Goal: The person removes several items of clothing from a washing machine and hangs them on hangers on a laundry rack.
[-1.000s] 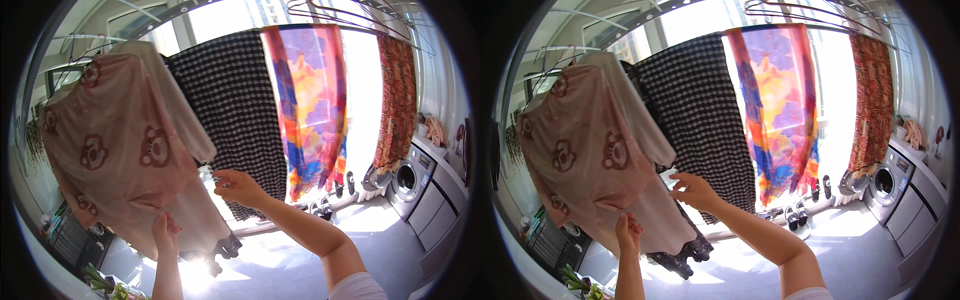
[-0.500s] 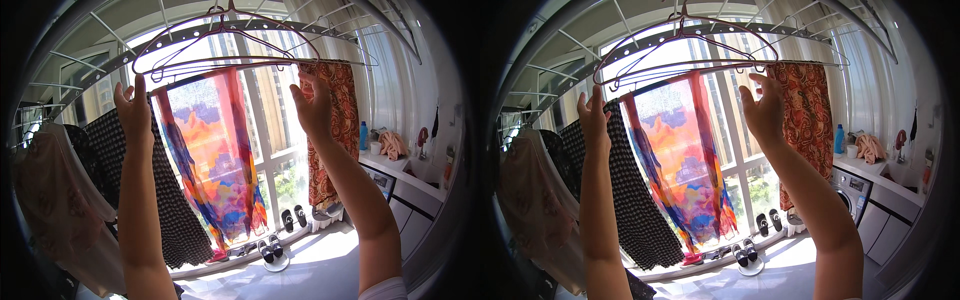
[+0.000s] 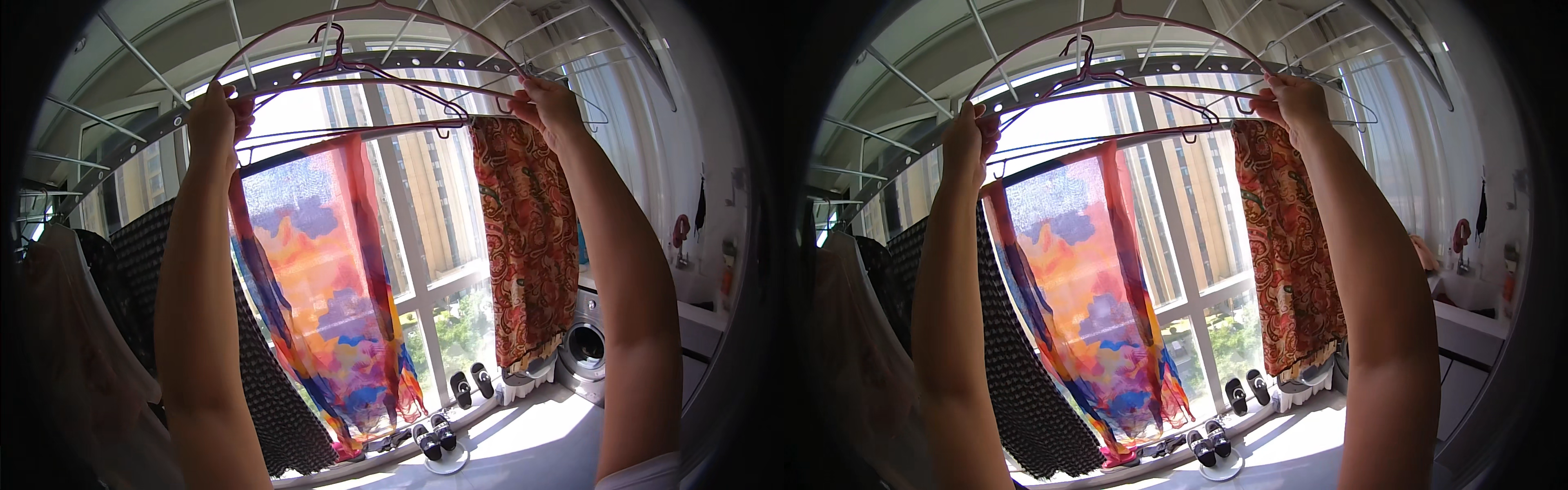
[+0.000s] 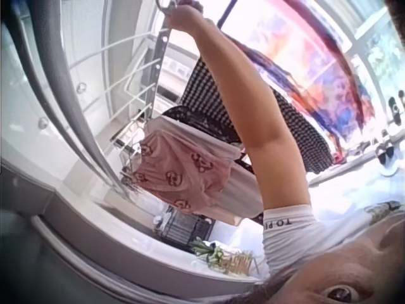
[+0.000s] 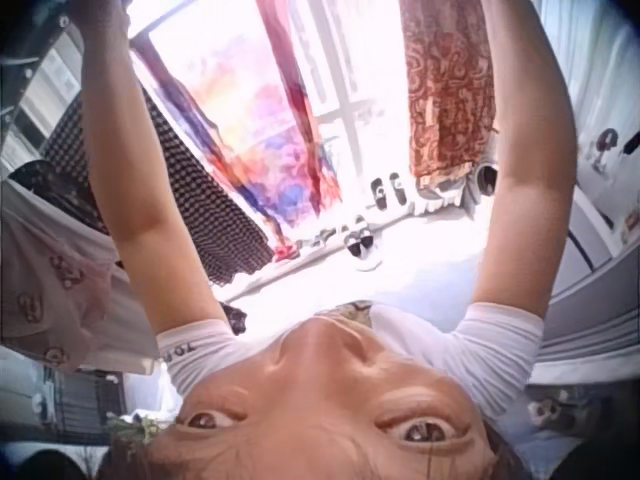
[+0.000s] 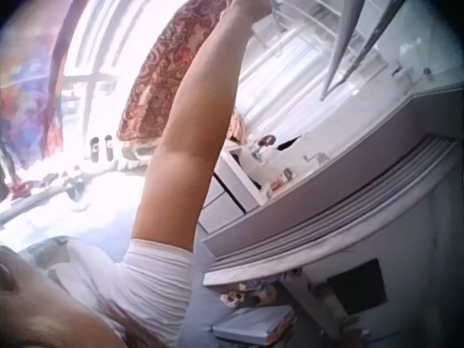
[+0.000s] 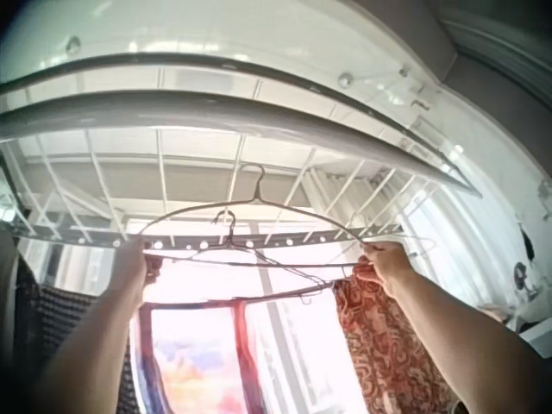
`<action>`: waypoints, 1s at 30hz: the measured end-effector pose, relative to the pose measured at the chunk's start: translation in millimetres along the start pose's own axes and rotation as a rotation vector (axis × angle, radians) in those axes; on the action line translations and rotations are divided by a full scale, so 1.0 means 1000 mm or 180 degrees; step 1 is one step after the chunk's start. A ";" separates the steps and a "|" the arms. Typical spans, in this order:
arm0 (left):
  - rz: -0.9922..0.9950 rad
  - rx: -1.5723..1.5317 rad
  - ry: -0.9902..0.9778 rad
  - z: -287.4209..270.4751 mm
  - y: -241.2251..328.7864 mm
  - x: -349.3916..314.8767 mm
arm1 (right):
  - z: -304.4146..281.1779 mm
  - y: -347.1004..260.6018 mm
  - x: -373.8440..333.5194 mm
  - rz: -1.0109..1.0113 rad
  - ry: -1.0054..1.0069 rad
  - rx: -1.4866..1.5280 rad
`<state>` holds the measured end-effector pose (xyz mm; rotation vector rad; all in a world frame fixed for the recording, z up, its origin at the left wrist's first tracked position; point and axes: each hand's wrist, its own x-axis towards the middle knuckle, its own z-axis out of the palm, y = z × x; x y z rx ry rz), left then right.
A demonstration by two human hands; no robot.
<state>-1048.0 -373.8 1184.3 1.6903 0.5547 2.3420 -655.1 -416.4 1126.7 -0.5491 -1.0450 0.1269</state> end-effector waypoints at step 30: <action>-0.2869 0.1201 -0.4175 0.326 -0.314 -0.697 | -0.711 0.334 -0.283 0.3107 0.0576 -0.1522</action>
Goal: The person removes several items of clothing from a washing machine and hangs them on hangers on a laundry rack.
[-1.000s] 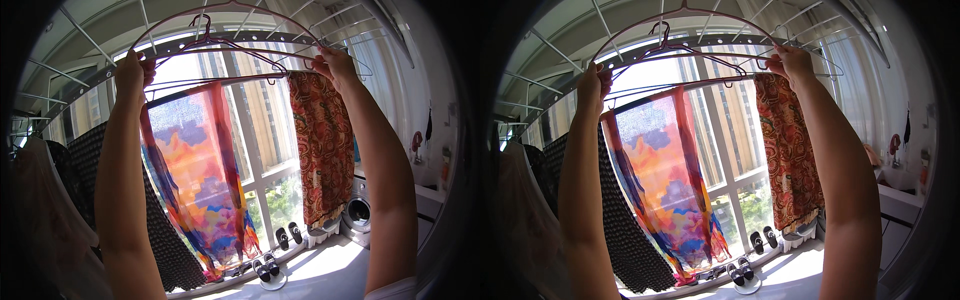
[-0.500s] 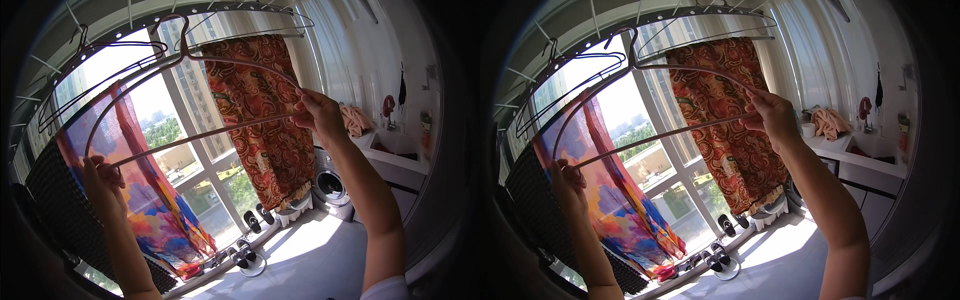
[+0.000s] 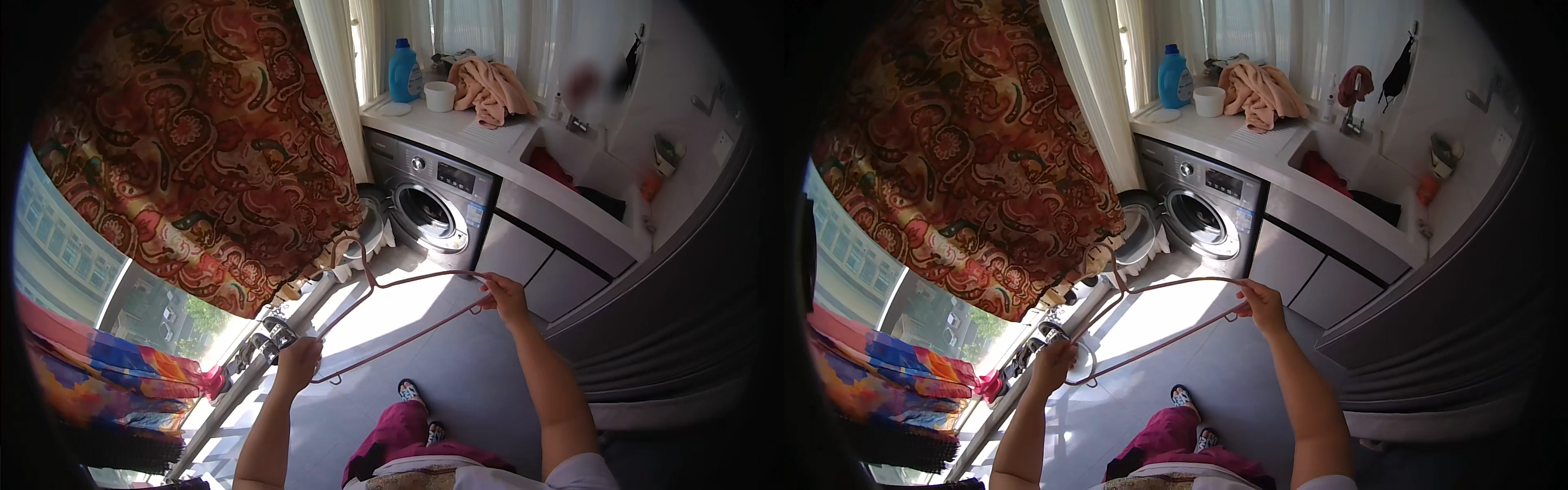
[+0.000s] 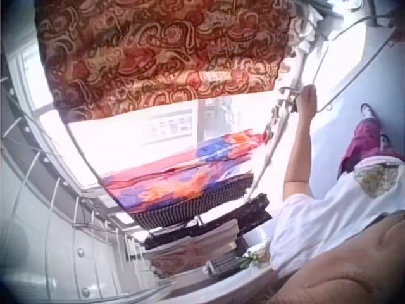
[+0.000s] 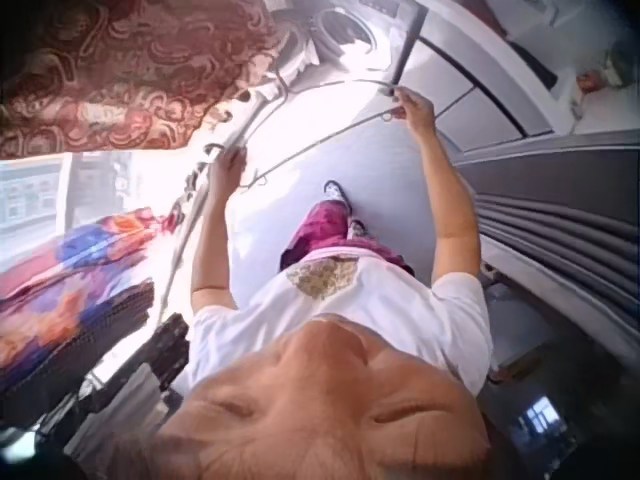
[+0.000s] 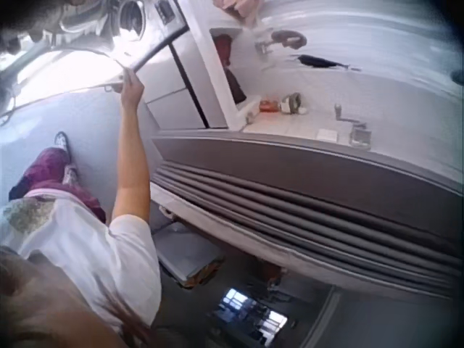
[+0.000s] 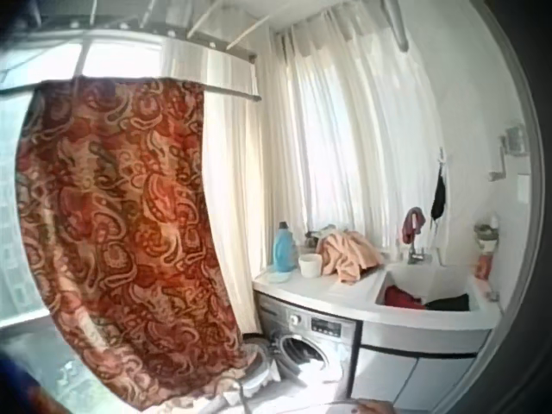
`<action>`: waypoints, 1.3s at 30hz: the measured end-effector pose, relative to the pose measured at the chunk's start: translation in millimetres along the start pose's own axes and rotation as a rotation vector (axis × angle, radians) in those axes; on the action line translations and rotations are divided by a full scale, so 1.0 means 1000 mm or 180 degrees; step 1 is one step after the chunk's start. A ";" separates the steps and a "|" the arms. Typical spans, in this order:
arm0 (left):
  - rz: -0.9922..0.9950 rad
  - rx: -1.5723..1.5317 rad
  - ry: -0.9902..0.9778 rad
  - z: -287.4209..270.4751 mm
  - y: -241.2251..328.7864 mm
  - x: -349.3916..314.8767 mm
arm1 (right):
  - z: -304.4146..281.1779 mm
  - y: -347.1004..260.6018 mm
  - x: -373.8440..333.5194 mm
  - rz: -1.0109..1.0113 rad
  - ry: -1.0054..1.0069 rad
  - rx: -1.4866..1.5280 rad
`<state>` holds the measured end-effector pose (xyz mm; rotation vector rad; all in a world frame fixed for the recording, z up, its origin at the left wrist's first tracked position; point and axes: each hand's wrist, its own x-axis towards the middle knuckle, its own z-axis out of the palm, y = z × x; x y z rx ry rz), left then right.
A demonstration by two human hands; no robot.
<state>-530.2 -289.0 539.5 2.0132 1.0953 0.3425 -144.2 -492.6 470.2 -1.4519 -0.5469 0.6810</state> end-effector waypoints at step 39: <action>-0.0625 -0.2432 0.0587 0.451 -0.227 0.630 | 0.096 0.569 0.724 -0.0175 0.1138 -0.1851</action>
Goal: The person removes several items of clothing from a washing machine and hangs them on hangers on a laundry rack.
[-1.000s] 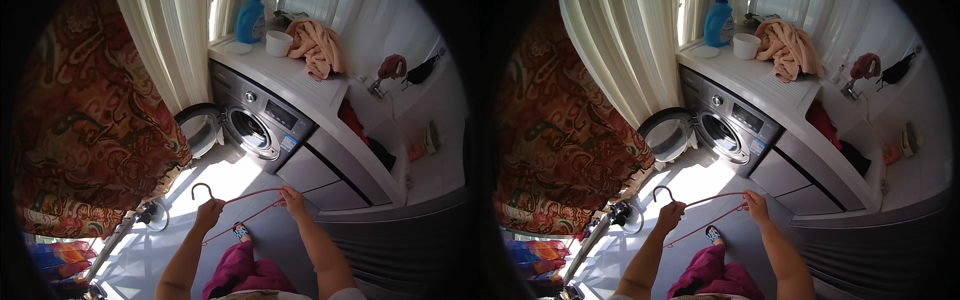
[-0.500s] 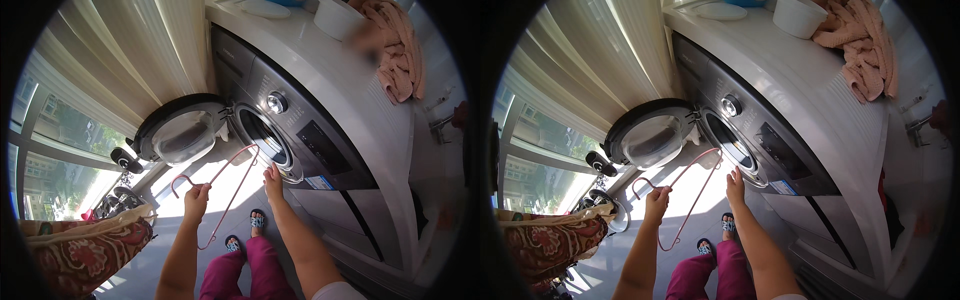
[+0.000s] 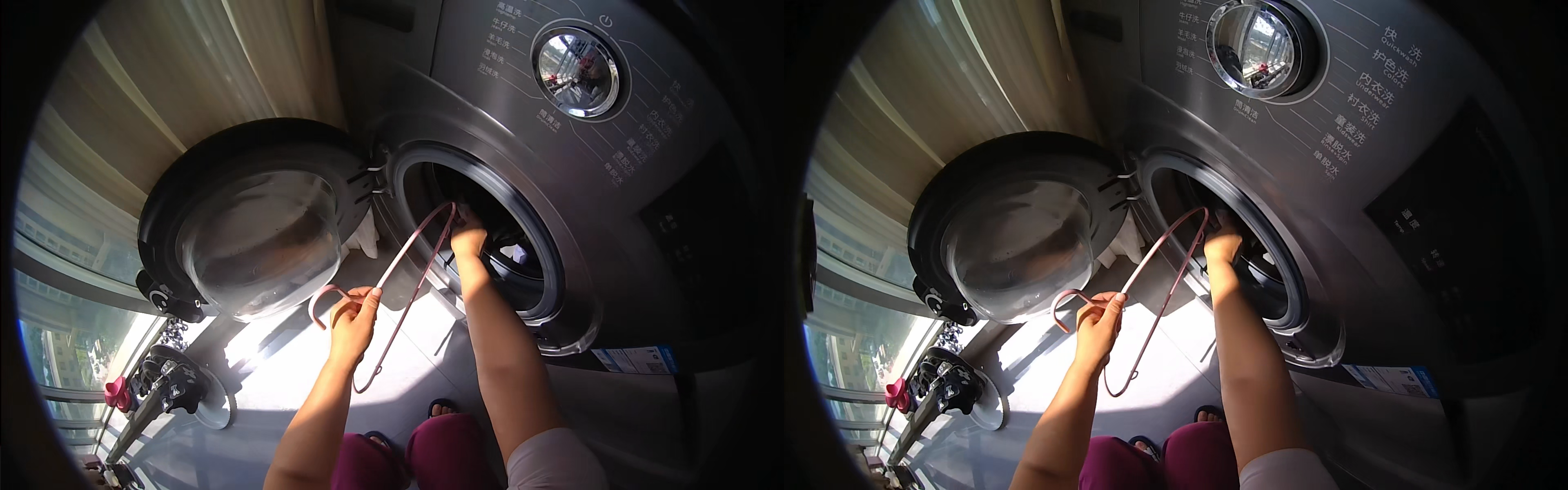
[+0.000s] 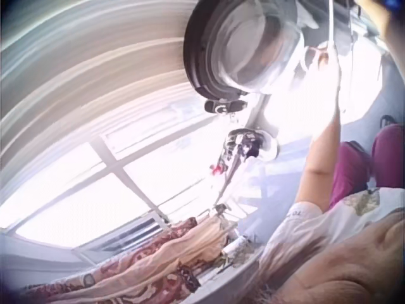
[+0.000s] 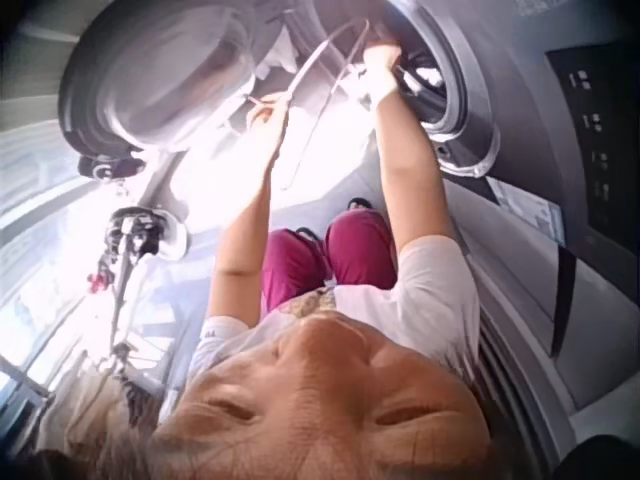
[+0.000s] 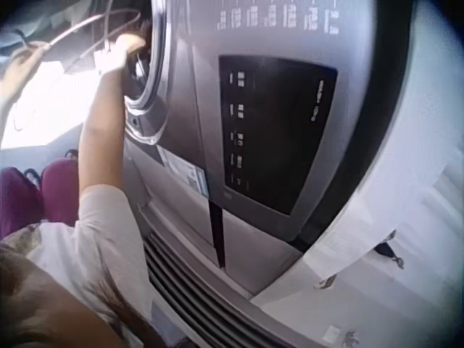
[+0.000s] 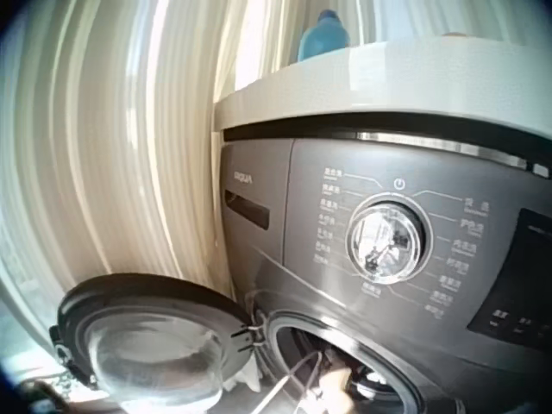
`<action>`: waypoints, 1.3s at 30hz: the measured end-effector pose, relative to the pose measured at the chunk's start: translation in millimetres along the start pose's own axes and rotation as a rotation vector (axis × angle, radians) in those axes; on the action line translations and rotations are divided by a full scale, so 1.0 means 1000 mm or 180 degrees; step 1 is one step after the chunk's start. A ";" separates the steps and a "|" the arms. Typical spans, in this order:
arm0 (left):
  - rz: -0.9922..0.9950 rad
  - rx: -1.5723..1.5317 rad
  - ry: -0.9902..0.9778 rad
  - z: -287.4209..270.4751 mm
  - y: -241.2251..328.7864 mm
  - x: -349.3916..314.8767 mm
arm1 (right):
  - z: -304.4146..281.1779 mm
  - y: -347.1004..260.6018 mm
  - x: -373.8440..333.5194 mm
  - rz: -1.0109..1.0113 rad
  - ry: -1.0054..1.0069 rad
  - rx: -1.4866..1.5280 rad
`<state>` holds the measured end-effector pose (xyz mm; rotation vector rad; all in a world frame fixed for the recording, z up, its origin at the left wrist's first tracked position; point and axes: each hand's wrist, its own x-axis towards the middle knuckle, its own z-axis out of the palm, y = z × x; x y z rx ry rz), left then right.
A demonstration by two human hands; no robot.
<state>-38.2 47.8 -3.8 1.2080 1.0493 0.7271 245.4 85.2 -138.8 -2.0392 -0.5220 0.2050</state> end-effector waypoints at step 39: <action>-0.0095 -0.0157 -0.1104 0.060 0.014 0.047 | -0.067 -0.036 -0.069 0.1789 -0.1968 0.5356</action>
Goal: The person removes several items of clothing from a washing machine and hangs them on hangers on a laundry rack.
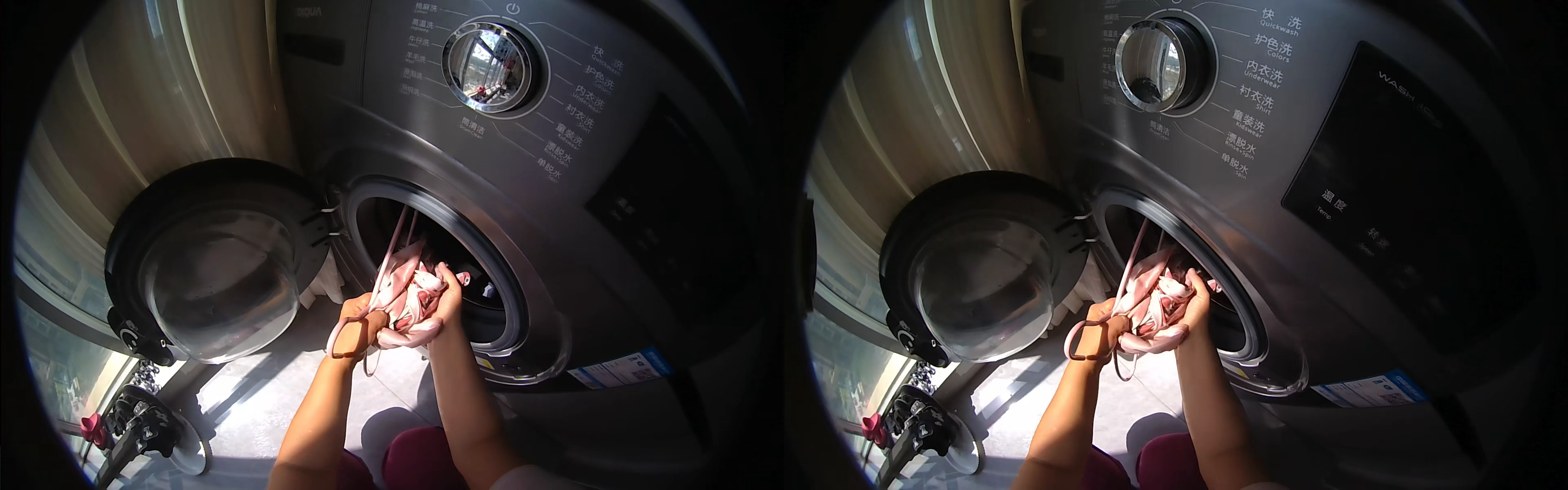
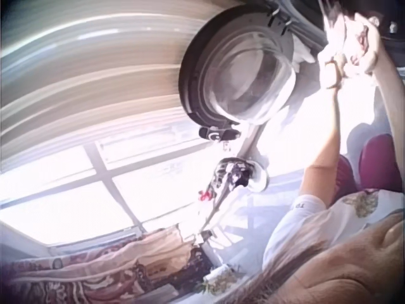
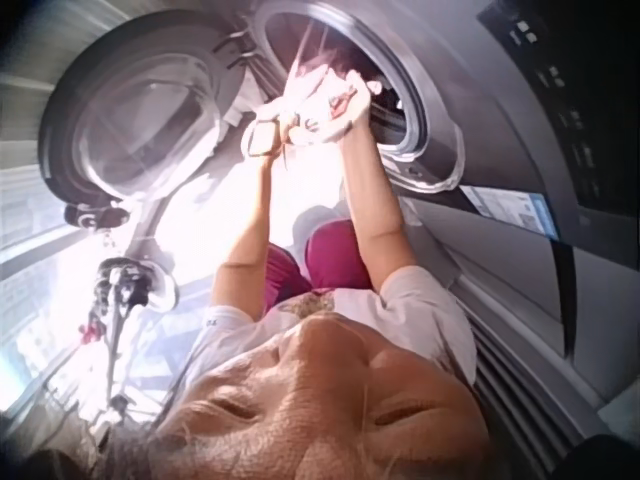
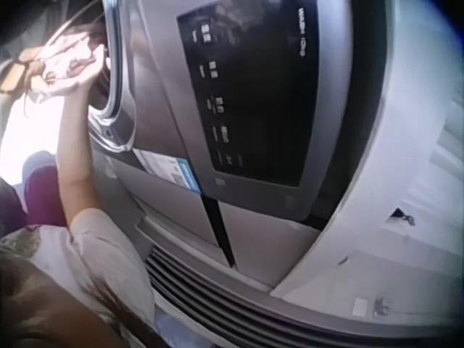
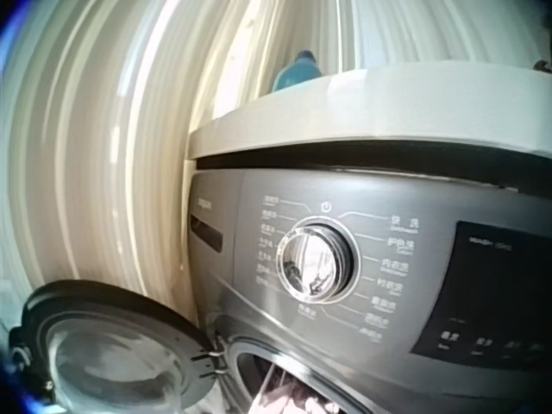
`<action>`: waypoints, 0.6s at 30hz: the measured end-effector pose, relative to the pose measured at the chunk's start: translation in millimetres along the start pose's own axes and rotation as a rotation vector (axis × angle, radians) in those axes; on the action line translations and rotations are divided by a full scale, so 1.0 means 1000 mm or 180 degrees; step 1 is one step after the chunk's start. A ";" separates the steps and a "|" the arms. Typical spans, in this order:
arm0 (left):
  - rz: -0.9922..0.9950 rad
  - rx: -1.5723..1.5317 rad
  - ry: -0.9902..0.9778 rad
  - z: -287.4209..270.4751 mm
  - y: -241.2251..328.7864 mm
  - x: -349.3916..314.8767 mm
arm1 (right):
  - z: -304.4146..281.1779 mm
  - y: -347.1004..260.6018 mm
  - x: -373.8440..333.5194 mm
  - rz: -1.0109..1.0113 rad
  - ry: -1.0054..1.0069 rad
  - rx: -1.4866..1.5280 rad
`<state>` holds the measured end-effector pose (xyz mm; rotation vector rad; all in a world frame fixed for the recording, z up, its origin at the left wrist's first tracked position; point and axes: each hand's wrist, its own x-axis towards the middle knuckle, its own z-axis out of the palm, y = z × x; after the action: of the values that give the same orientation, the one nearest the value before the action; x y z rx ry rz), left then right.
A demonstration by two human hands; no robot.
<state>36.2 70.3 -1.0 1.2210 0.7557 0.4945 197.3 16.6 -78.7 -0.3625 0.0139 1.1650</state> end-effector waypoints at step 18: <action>0.0184 -0.0442 -0.0893 -0.062 -0.030 -0.048 | 0.065 0.028 -0.118 -0.0253 -0.2465 -0.3538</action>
<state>-43.7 68.3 -27.6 1.1549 0.4415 0.4052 113.9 -60.7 -2.1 -0.8397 -1.3501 1.0786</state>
